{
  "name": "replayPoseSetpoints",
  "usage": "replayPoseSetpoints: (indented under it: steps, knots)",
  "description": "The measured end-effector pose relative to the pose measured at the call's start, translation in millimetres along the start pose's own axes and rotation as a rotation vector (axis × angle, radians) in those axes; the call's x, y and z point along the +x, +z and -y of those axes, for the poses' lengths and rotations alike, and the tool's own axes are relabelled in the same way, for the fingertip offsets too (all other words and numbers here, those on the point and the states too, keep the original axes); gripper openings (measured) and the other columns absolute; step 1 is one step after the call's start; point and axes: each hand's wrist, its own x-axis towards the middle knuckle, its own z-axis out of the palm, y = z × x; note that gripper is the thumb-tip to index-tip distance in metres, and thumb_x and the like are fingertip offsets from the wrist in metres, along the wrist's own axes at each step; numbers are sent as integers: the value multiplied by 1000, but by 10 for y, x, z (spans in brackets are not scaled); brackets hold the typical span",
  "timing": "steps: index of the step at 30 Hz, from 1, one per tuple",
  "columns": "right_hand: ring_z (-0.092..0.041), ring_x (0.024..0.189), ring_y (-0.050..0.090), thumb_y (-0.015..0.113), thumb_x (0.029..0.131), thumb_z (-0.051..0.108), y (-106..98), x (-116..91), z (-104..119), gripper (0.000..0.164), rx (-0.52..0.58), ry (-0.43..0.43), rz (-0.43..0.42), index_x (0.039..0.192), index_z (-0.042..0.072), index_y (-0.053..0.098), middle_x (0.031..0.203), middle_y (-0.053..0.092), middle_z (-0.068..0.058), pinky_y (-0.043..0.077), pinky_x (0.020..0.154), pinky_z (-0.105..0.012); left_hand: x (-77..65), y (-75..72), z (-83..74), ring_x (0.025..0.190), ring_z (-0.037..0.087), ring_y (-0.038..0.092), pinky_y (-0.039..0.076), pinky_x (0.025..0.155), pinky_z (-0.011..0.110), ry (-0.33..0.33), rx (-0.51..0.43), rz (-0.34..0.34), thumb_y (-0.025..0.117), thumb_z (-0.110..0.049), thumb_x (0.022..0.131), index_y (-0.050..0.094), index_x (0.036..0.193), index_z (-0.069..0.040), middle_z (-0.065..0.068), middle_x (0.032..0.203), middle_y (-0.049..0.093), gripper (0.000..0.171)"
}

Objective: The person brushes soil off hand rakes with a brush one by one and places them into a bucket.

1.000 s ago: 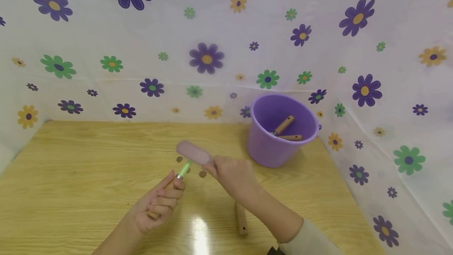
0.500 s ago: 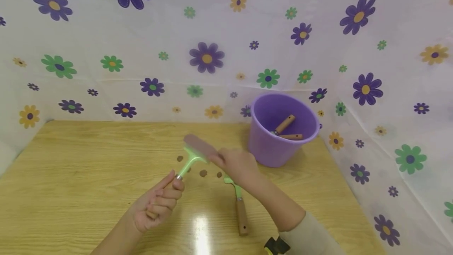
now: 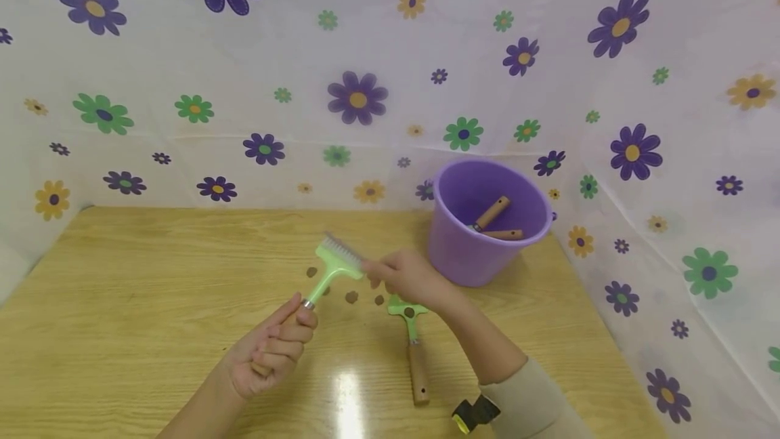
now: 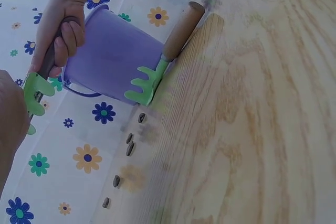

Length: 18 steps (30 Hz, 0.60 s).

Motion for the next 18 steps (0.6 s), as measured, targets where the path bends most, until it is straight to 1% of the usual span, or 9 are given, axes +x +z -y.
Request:
replayPoseSetpoints:
  steps: [5,7,10,14,18]
  knots:
    - [-7,37,23,49,97,44,-3,14,-68,46,89,-22,62,84,3,65,45,32,4,21,36,-19,-7,3,-5,50,-1,28,30,41,6,-6,23,-9,30,-42,102,59,102,-4,-10,65,27,48]
    - [-7,36,22,48,98,42,-1,25,-111,45,97,-20,83,85,2,66,45,31,4,20,36,-19,-11,9,-11,49,-1,28,30,40,6,-10,44,-7,29,-43,102,59,102,-4,-10,64,26,48]
    - [-7,37,21,48,98,40,8,47,-194,43,88,6,93,86,3,66,45,31,4,20,36,-19,-13,21,-21,49,-1,28,31,40,6,-12,71,-5,28,-43,102,59,102,-5,-10,64,26,49]
    - [-7,38,22,49,97,43,18,68,-288,44,39,49,57,86,5,68,46,32,4,21,35,-19,-11,26,-30,49,-1,29,32,41,6,-6,76,-14,28,-43,103,59,102,-4,-10,64,27,50]
    - [-8,38,24,50,95,47,12,69,-320,46,-19,60,10,86,6,69,47,34,3,22,35,-19,-11,15,-30,49,-1,28,31,41,6,-10,60,-13,29,-43,102,60,102,-4,-10,64,27,50]
